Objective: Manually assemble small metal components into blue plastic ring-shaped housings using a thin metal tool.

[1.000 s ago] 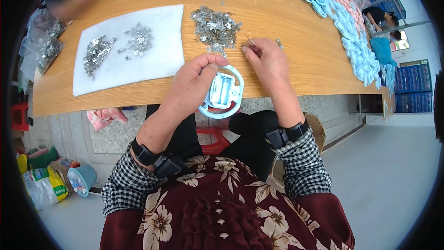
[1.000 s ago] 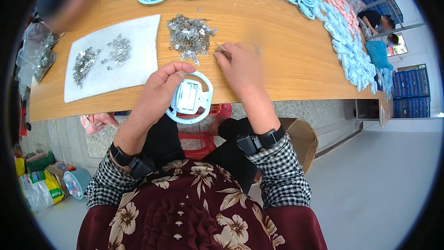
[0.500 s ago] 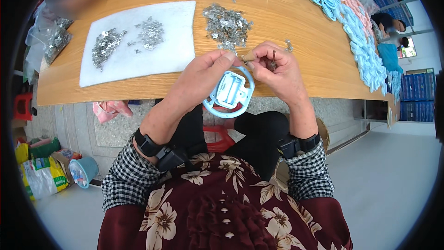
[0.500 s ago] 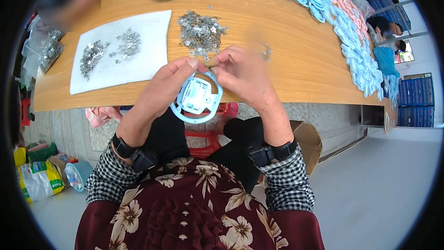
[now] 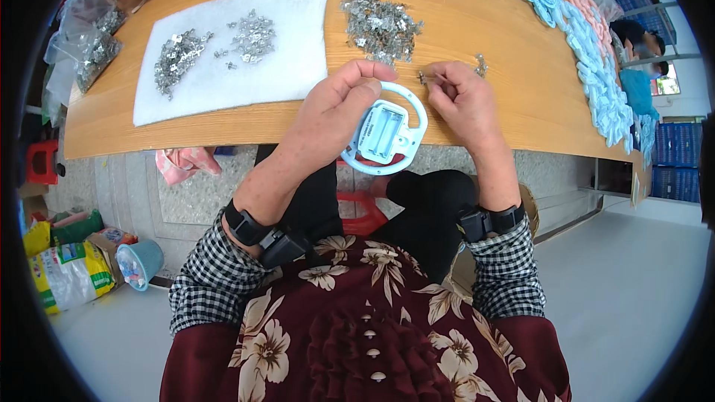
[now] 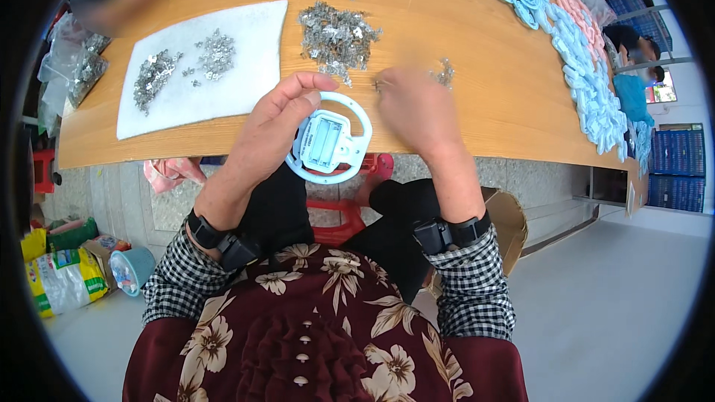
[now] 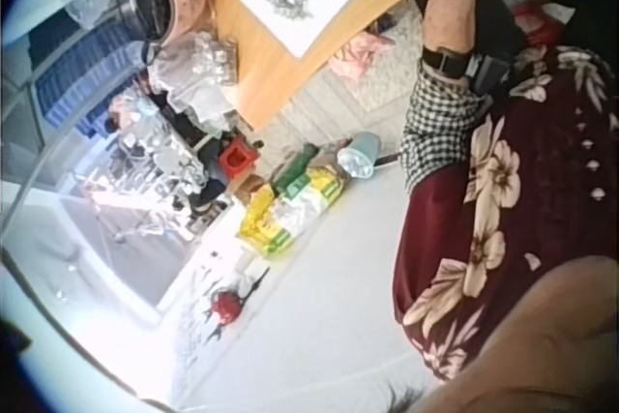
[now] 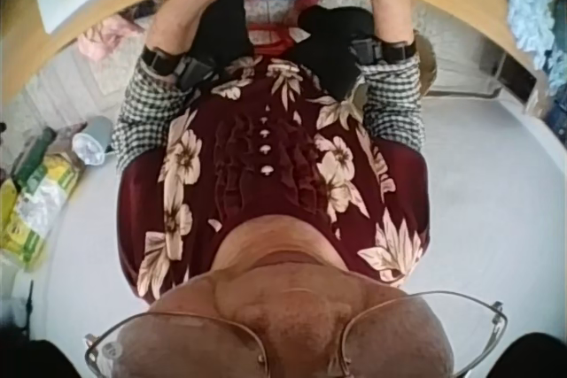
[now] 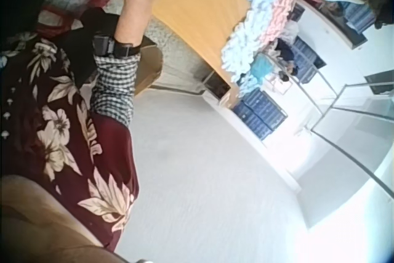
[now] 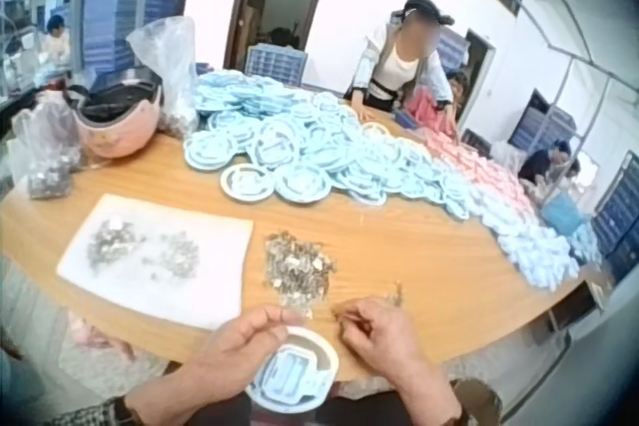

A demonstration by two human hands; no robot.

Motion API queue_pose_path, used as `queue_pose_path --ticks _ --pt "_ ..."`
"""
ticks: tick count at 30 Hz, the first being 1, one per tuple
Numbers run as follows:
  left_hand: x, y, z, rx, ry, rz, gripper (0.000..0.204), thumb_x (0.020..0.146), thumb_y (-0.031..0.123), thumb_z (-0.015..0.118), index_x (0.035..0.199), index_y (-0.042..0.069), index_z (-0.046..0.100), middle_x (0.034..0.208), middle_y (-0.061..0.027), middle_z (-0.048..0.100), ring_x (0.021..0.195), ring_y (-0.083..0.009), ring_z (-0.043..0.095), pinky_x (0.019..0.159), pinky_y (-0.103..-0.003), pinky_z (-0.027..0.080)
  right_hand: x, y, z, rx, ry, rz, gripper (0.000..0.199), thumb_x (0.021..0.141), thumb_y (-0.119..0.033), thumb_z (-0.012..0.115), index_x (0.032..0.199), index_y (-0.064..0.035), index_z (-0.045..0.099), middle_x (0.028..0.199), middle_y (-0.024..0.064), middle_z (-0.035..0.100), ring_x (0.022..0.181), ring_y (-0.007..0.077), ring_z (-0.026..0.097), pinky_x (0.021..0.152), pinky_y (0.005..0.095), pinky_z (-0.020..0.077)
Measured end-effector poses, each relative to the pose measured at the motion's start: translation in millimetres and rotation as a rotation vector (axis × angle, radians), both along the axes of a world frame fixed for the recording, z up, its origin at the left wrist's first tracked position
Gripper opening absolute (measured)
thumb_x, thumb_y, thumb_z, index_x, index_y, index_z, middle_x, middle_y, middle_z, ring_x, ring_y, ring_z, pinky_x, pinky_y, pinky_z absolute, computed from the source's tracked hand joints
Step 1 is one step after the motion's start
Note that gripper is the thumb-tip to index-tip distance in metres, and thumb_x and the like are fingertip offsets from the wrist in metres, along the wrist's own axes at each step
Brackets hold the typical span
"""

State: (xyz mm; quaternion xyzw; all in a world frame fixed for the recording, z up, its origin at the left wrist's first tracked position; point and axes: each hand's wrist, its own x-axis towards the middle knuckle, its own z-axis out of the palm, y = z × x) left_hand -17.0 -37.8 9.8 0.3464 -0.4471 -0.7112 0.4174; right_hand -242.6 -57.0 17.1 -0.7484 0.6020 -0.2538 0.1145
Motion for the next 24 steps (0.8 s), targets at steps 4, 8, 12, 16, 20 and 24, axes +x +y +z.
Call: queue_pose_path --ticks 4,8,12,16,20,24 --pt "0 3 2 -0.059 -0.005 0.008 0.024 0.103 0.016 0.048 0.122 0.005 0.059 0.092 0.0032 0.064 0.079 -0.0015 0.061 0.07 -0.019 0.05 -6 7 -3 -0.016 -0.254 -0.027 0.02 0.086 -0.015 0.066 0.102 -0.0061 0.071 0.093 0.0128 0.071 0.086 0.0288 0.069 0.077 0.0376 0.0541" --pt "2 4 1 -0.065 -0.021 -0.012 0.025 0.102 0.015 0.048 0.123 0.005 0.057 0.091 0.0036 0.063 0.076 -0.0009 0.058 0.068 -0.018 0.048 10 27 33 0.34 -0.521 -0.042 0.021 0.094 -0.02 0.066 0.108 -0.0035 0.067 0.089 0.0034 0.069 0.074 0.0091 0.059 0.064 0.0234 0.0457" --pt "3 7 4 -0.134 -0.08 -0.078 0.029 0.103 0.018 0.047 0.128 0.005 0.054 0.096 0.0013 0.062 0.081 -0.0026 0.057 0.072 -0.02 0.047 14 41 39 0.695 -0.738 0.181 0.02 0.098 -0.025 0.065 0.105 -0.0061 0.065 0.084 -0.0024 0.066 0.063 0.0001 0.048 0.055 0.0155 0.0344" --pt "7 23 8 0.051 0.056 0.081 0.036 0.103 0.024 0.047 0.134 0.005 0.048 0.111 -0.0056 0.061 0.1 -0.01 0.059 0.087 -0.028 0.049 12 59 34 0.669 -1.069 0.005 0.023 0.1 -0.026 0.06 0.095 -0.0033 0.064 0.076 0.0011 0.065 0.063 0.0049 0.056 0.052 0.0191 0.0388" --pt "9 42 -1 0.141 0.266 0.144 0.039 0.106 0.026 0.046 0.137 0.003 0.045 0.125 -0.0088 0.058 0.112 -0.0148 0.06 0.095 -0.035 0.052 22 74 8 0.651 -1.377 -0.034 0.017 0.102 -0.021 0.058 0.099 -0.0051 0.058 0.085 0.0044 0.067 0.063 0.0047 0.059 0.046 0.0157 0.0359" --pt "1 39 5 0.245 0.293 0.27 0.039 0.107 0.029 0.047 0.133 0.0 0.052 0.116 -0.0061 0.063 0.101 -0.012 0.063 0.087 -0.031 0.055 42 86 -3 0.728 -1.418 -0.031 0.016 0.102 -0.022 0.059 0.104 -0.0059 0.057 0.079 0.003 0.065 0.061 0.0043 0.06 0.046 0.0162 0.0357"
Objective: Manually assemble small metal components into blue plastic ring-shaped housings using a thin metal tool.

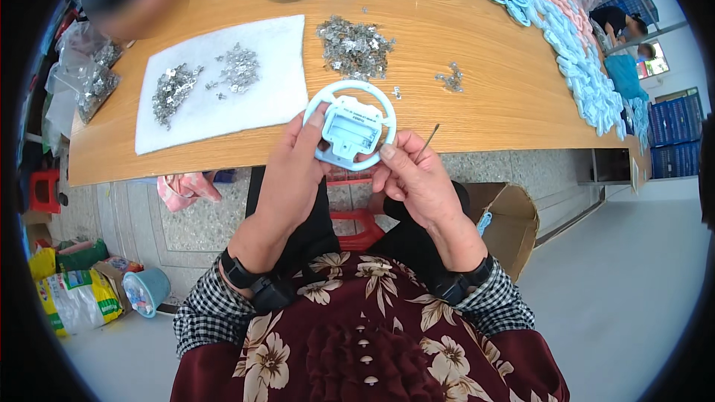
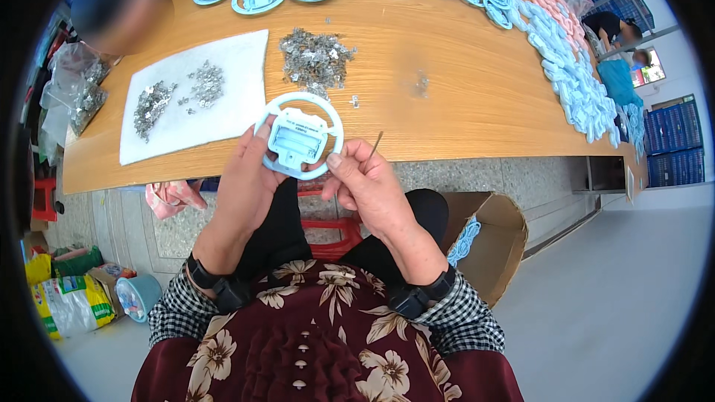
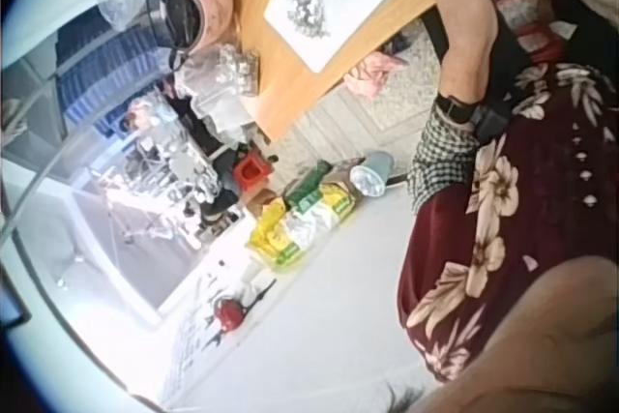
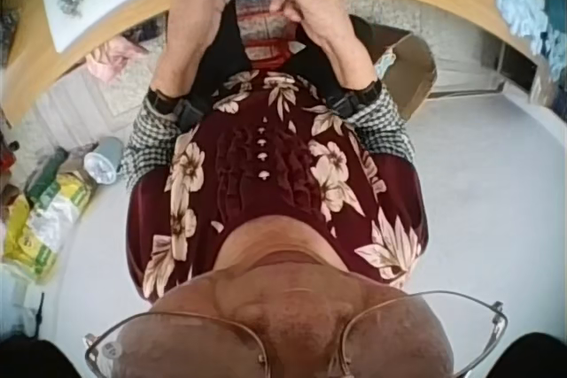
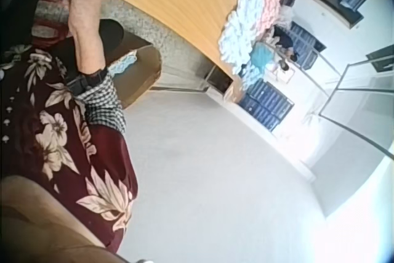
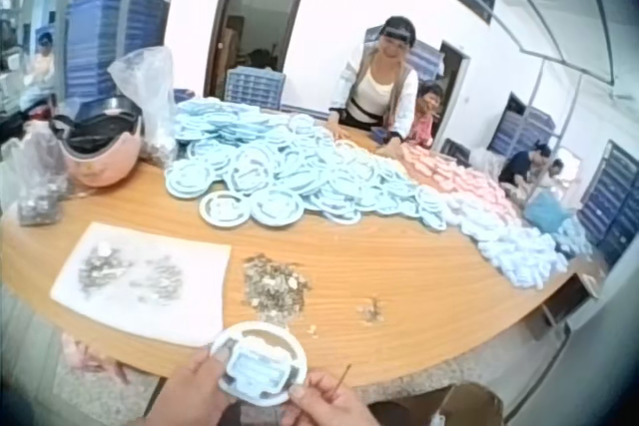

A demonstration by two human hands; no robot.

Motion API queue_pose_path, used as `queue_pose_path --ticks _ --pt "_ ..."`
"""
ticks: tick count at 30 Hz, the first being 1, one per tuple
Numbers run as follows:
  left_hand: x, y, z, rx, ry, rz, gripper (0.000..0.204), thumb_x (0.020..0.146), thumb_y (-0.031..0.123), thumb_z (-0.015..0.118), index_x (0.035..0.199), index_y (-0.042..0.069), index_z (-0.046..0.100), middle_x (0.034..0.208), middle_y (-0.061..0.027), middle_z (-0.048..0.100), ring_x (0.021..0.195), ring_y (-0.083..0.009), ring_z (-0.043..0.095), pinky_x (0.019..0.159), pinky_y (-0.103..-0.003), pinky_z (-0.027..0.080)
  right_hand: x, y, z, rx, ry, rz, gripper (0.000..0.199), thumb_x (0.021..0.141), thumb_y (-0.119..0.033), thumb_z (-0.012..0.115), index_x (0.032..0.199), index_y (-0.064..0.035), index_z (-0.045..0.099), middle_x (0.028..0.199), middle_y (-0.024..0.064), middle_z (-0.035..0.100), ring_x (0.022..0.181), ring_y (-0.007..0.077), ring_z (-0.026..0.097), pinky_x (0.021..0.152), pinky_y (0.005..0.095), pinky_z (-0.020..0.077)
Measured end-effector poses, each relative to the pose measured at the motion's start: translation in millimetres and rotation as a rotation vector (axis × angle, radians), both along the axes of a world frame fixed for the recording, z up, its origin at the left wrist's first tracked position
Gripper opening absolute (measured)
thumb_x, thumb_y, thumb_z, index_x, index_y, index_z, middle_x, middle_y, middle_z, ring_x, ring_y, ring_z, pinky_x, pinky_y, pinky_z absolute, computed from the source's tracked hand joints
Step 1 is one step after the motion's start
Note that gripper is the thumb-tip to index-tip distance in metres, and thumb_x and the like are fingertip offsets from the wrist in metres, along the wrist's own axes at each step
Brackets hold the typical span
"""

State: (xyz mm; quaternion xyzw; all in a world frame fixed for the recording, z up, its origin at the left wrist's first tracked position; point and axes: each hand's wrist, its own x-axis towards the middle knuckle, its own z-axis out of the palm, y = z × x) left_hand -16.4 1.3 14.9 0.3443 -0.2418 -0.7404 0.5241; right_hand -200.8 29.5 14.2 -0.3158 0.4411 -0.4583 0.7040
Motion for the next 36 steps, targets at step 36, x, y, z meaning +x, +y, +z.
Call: queue_pose_path --ticks 36 --pt "32 2 1 -0.042 -0.292 -0.225 0.03 0.104 0.024 0.052 0.12 0.001 0.062 0.097 -0.0019 0.069 0.082 -0.0061 0.065 0.073 -0.022 0.053 -20 -46 9 -0.596 1.223 -0.073 0.015 0.092 -0.014 0.07 0.096 -0.0006 0.066 0.075 0.0022 0.062 0.064 0.0097 0.056 0.059 0.0255 0.0454"
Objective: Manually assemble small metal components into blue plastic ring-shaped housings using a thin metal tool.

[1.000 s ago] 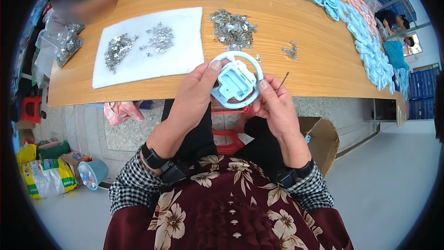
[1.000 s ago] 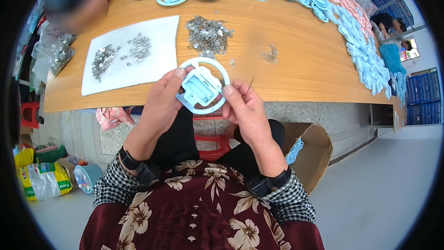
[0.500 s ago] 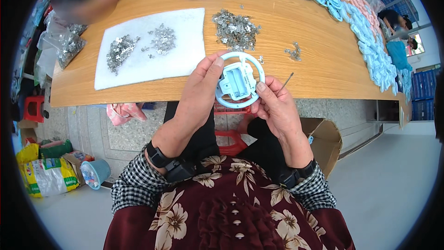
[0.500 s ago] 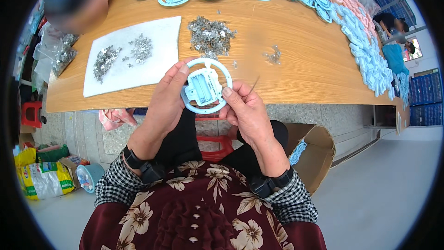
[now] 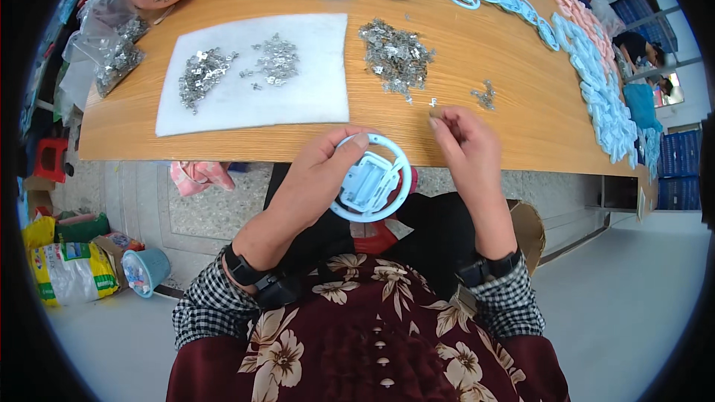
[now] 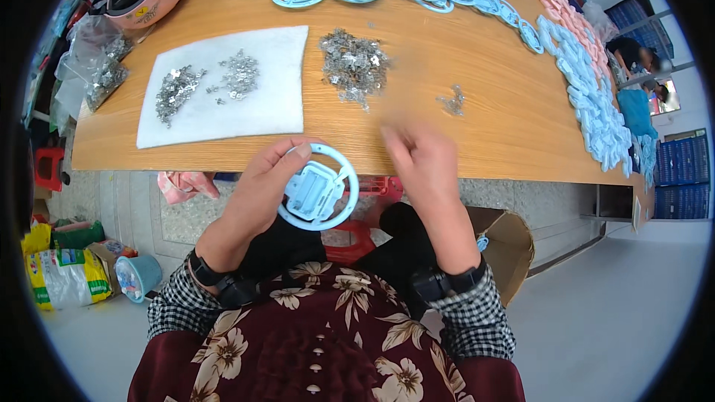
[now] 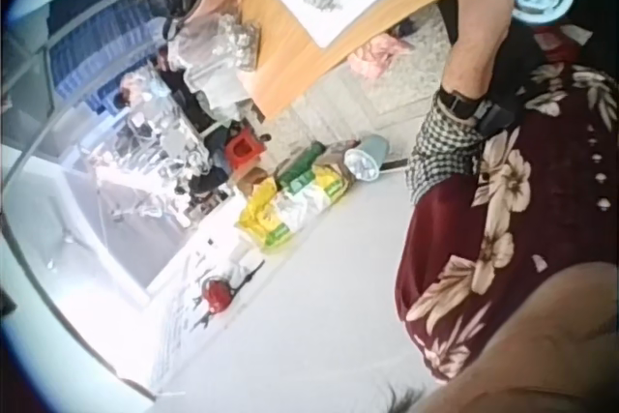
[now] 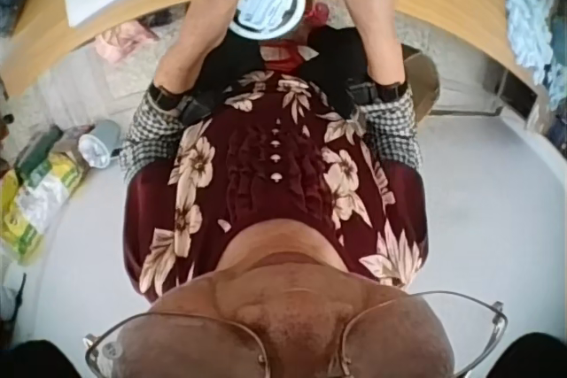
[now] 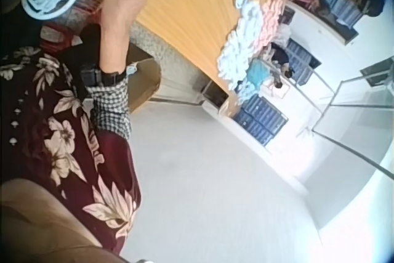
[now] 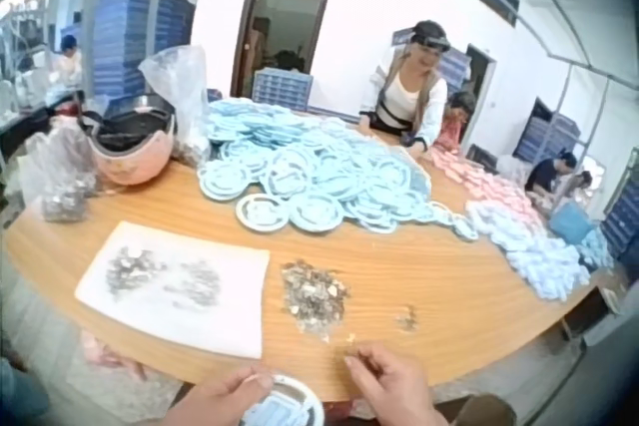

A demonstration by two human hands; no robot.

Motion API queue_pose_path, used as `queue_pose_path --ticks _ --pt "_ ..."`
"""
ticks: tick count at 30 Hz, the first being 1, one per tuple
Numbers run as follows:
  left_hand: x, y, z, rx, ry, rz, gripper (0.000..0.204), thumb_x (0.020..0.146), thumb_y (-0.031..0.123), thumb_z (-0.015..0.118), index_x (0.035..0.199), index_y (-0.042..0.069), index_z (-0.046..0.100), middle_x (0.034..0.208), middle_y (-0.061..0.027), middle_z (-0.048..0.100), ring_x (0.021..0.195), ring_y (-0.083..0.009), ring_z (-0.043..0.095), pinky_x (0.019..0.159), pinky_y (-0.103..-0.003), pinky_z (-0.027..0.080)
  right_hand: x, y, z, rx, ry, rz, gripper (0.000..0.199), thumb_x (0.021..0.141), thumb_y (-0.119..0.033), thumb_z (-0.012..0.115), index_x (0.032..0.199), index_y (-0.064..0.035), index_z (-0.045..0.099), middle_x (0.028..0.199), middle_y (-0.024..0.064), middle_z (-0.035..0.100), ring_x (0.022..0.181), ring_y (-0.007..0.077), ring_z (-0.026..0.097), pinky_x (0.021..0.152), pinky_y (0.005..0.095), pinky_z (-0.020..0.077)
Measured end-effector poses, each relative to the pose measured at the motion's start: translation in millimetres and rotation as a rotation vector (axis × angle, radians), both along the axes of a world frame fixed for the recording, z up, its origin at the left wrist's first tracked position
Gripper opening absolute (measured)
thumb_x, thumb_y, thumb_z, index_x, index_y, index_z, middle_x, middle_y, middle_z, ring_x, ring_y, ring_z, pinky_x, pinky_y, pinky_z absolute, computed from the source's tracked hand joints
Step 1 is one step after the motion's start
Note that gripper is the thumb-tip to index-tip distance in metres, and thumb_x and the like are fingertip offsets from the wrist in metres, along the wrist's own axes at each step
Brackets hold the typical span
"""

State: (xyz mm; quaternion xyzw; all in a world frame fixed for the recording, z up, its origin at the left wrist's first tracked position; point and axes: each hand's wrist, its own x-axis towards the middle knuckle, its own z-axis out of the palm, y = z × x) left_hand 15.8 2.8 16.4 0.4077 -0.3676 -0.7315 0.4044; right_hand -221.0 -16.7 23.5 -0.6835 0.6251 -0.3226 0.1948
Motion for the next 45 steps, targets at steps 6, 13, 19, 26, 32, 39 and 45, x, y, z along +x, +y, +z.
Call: queue_pose_path --ticks 6,13,19,26,32,39,45 --pt "4 -1 -2 -0.011 0.077 -0.046 0.028 0.103 0.021 0.051 0.121 0.001 0.06 0.1 -0.0033 0.069 0.086 -0.0073 0.065 0.076 -0.022 0.053 29 -38 -3 -0.226 0.365 -0.002 0.015 0.085 -0.017 0.074 0.092 -0.0042 0.07 0.079 0.0118 0.066 0.066 0.025 0.062 0.061 0.0335 0.0486" --pt "8 -5 -5 -0.056 0.011 -0.063 0.022 0.104 0.017 0.049 0.12 0.006 0.058 0.096 0.0004 0.067 0.084 -0.0043 0.063 0.075 -0.021 0.052 34 -34 8 0.103 0.241 -0.037 0.023 0.09 -0.026 0.063 0.1 -0.0062 0.07 0.091 0.0176 0.069 0.088 0.0389 0.065 0.078 0.0454 0.0511" --pt "3 -12 -5 -0.042 0.039 -0.067 0.021 0.104 0.017 0.048 0.117 0.005 0.059 0.097 0.0003 0.066 0.085 -0.0039 0.062 0.074 -0.02 0.051 18 -22 4 0.119 -0.251 0.108 0.014 0.09 -0.007 0.071 0.101 0.0002 0.069 0.085 -0.0031 0.065 0.075 0.0016 0.055 0.065 0.0188 0.0438" --pt "-7 -16 -3 -0.075 0.001 -0.094 0.021 0.103 0.025 0.055 0.112 0.006 0.061 0.094 0.0021 0.066 0.082 -0.0024 0.06 0.072 -0.02 0.05 27 7 32 0.144 -0.406 0.249 0.023 0.087 -0.001 0.072 0.109 0.0008 0.064 0.09 0.0005 0.068 0.079 0.004 0.06 0.07 0.0196 0.0496" --pt "-15 -18 5 -0.243 -0.174 -0.191 0.022 0.101 0.031 0.06 0.106 0.009 0.061 0.084 0.0051 0.066 0.073 -0.0011 0.059 0.065 -0.019 0.049 25 14 51 -0.012 -0.119 0.378 0.029 0.085 -0.005 0.072 0.113 -0.0043 0.063 0.087 0.007 0.066 0.073 0.0178 0.066 0.068 0.029 0.0539" --pt "-24 -12 -1 -0.27 -0.203 -0.076 0.02 0.102 0.029 0.059 0.105 0.009 0.061 0.084 0.007 0.061 0.074 -0.0002 0.055 0.064 -0.018 0.046 18 24 38 0.147 -0.289 0.147 0.023 0.089 -0.009 0.072 0.106 0.0021 0.063 0.085 0.0075 0.067 0.073 0.0129 0.062 0.066 0.0303 0.0517" --pt "-26 -11 -3 -0.312 -0.171 -0.061 0.019 0.103 0.027 0.057 0.105 0.009 0.06 0.084 0.0076 0.059 0.075 0.0006 0.052 0.064 -0.018 0.045 20 20 29 0.298 -0.575 0.214 0.024 0.095 -0.019 0.066 0.101 0.0034 0.063 0.083 0.0026 0.064 0.076 0.0072 0.057 0.067 0.0251 0.047"
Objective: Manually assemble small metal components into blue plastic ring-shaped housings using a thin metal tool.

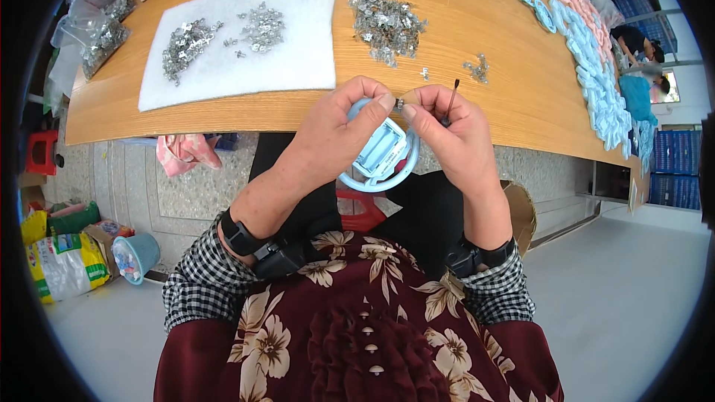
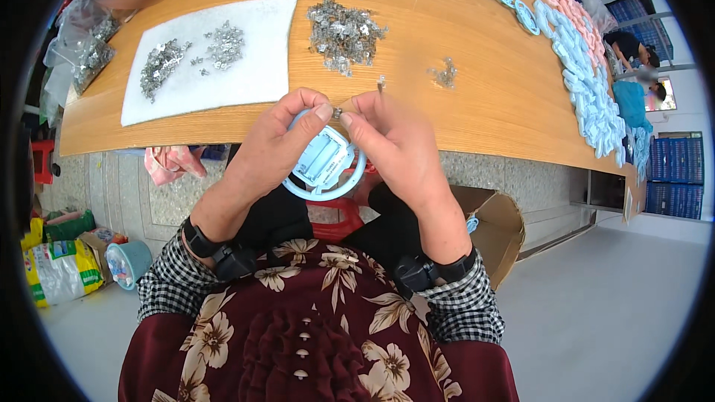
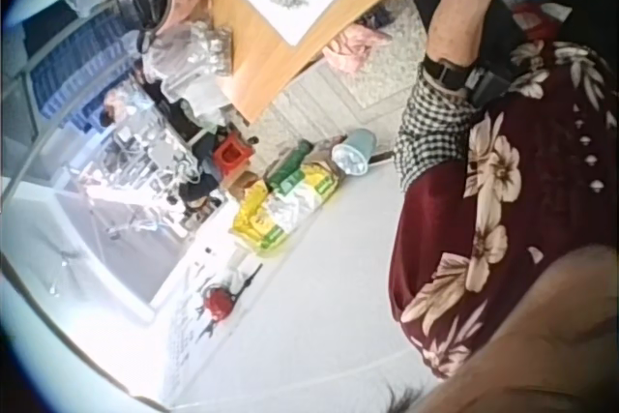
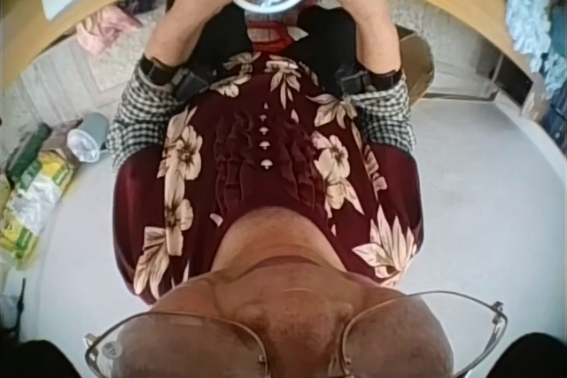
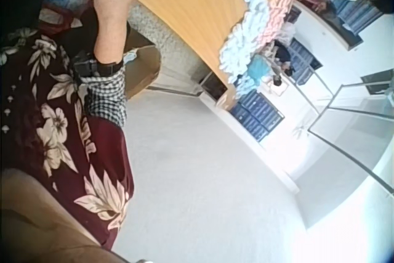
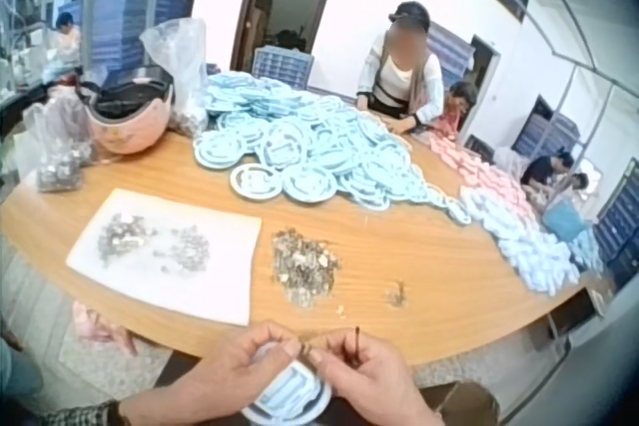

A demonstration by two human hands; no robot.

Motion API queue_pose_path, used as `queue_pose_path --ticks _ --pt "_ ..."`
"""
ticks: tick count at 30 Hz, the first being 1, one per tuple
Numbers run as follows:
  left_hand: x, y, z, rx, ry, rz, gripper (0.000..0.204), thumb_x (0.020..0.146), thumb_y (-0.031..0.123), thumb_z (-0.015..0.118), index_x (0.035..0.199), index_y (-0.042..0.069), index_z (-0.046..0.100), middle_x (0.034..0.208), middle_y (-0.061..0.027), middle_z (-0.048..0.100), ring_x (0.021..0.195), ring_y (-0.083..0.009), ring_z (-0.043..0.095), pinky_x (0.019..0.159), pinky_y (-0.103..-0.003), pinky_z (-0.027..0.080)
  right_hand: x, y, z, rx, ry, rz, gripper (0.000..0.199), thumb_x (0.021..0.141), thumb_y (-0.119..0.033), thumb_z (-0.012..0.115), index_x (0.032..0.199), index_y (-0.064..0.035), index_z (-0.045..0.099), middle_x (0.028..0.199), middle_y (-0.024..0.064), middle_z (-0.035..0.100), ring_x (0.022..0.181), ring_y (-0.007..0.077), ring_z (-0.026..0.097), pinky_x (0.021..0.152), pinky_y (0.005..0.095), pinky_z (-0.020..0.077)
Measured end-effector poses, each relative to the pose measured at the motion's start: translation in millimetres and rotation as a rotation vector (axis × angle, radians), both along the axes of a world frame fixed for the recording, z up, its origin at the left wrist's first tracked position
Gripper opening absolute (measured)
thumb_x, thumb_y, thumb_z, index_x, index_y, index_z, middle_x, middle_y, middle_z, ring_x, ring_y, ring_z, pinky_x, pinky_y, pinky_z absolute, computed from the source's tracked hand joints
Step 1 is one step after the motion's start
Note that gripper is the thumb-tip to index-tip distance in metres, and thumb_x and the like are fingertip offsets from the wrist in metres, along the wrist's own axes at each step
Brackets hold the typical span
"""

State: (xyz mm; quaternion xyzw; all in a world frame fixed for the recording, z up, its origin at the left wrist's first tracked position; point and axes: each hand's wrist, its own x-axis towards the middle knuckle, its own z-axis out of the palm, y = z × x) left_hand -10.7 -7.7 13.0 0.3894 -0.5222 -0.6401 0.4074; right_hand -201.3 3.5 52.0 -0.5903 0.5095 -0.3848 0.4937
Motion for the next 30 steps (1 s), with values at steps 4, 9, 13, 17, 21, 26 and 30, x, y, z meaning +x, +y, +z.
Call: queue_pose_path --ticks 4,9,13,17,21,26,30 --pt "2 -2 -2 -0.021 -0.039 0.001 0.019 0.103 0.027 0.057 0.105 0.008 0.059 0.084 0.0072 0.058 0.075 0.0002 0.052 0.065 -0.019 0.045 -3 -10 -4 0.079 -0.015 0.016 0.02 0.094 -0.018 0.066 0.099 0.0014 0.064 0.083 -0.0002 0.063 0.074 0.006 0.053 0.066 0.0233 0.0443" --pt "0 -8 8 0.044 -0.071 0.04 0.02 0.103 0.024 0.054 0.108 0.006 0.061 0.085 0.0048 0.061 0.076 -0.0017 0.055 0.067 -0.02 0.047 -3 -13 -2 0.088 -0.038 -0.062 0.01 0.092 -0.011 0.066 0.097 -0.0015 0.065 0.08 -0.0045 0.059 0.069 0.0021 0.048 0.062 0.019 0.0392" --pt "4 -19 -4 0.018 -0.055 0.071 0.023 0.105 0.02 0.046 0.112 0.004 0.061 0.09 0.0003 0.065 0.078 -0.0047 0.059 0.069 -0.022 0.049 -5 -7 2 -0.106 0.182 -0.047 0.016 0.087 -0.014 0.067 0.09 0.0018 0.064 0.072 0.0042 0.062 0.068 0.0095 0.057 0.061 0.0278 0.0458" --pt "3 -23 -2 0.073 -0.081 0.061 0.025 0.106 0.018 0.042 0.114 0.003 0.061 0.092 -0.0023 0.067 0.079 -0.0063 0.061 0.07 -0.023 0.05 5 -3 2 -0.192 0.327 -0.054 0.01 0.085 -0.008 0.068 0.089 0.0008 0.065 0.068 0.0064 0.064 0.062 0.0126 0.063 0.056 0.0286 0.0501" --pt "2 -24 -4 0.044 -0.122 0.073 0.025 0.105 0.018 0.042 0.116 0.003 0.06 0.091 -0.0024 0.067 0.078 -0.0068 0.061 0.07 -0.023 0.051 10 -5 3 -0.216 0.459 -0.047 0.008 0.083 -0.005 0.068 0.089 -0.0004 0.065 0.07 0.0096 0.066 0.064 0.0156 0.069 0.056 0.0287 0.0545" --pt "1 -23 -4 0.029 -0.154 0.071 0.026 0.105 0.016 0.041 0.116 0.003 0.06 0.088 -0.0017 0.066 0.075 -0.0071 0.061 0.067 -0.023 0.05 12 -7 8 -0.334 0.602 -0.011 0.008 0.083 -0.005 0.068 0.088 -0.0005 0.064 0.074 0.0125 0.068 0.062 0.0198 0.069 0.056 0.0308 0.0544" --pt "1 -25 -10 -0.004 -0.198 0.084 0.026 0.105 0.016 0.041 0.118 0.003 0.059 0.087 -0.0021 0.065 0.073 -0.0075 0.061 0.065 -0.024 0.05 16 -6 15 -0.195 0.585 -0.029 0.007 0.082 -0.004 0.068 0.087 -0.0007 0.064 0.073 0.0125 0.068 0.062 0.0202 0.069 0.056 0.0319 0.0545"
